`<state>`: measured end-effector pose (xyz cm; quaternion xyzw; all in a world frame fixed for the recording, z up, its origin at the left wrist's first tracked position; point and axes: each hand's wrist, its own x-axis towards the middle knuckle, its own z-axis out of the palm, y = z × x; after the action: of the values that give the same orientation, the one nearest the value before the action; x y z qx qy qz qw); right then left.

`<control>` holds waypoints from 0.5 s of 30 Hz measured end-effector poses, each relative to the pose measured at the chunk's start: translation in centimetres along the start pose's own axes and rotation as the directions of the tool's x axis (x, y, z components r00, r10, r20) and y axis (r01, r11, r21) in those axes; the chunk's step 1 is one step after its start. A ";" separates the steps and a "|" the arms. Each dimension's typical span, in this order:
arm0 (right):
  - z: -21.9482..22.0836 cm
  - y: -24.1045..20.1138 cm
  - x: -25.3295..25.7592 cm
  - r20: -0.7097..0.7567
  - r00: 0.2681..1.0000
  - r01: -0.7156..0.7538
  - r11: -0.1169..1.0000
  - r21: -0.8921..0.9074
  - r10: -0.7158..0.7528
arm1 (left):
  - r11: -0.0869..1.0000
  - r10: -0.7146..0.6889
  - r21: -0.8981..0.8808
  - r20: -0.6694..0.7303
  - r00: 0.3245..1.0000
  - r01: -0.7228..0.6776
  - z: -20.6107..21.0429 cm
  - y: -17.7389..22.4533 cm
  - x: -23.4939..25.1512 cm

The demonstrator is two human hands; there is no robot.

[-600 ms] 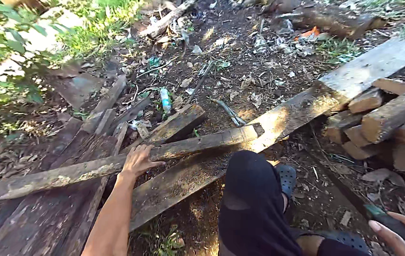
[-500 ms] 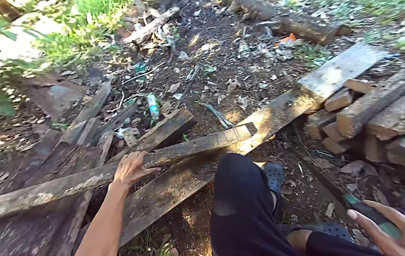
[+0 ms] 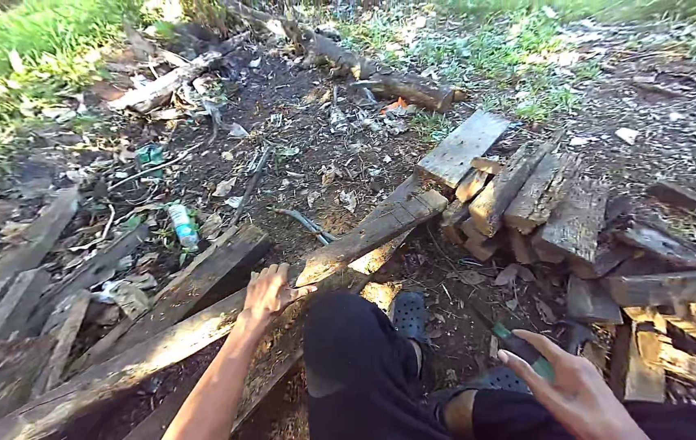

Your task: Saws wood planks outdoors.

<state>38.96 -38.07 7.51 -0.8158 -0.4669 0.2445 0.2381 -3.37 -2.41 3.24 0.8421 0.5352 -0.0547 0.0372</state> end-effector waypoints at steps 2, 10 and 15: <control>0.1 0.1 -0.2 -0.001 1.000 -0.002 1.000 0.022 0.002 | 1.000 0.014 -0.019 0.039 0.999 -0.013 0.4 1.8 0.9; -0.4 -0.1 -0.7 0.036 0.999 0.025 0.998 0.063 -0.027 | 0.998 -0.064 -0.005 0.110 0.992 0.065 4.6 5.6 3.8; 0.0 -0.7 -1.2 0.047 0.999 0.021 0.998 0.067 -0.024 | 0.993 -0.113 -0.037 0.046 0.993 0.115 6.3 5.5 4.6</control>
<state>38.02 -38.80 8.13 -0.7960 -0.4733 0.2766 0.2567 3.26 -1.40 -3.54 0.8079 0.5825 -0.0642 0.0624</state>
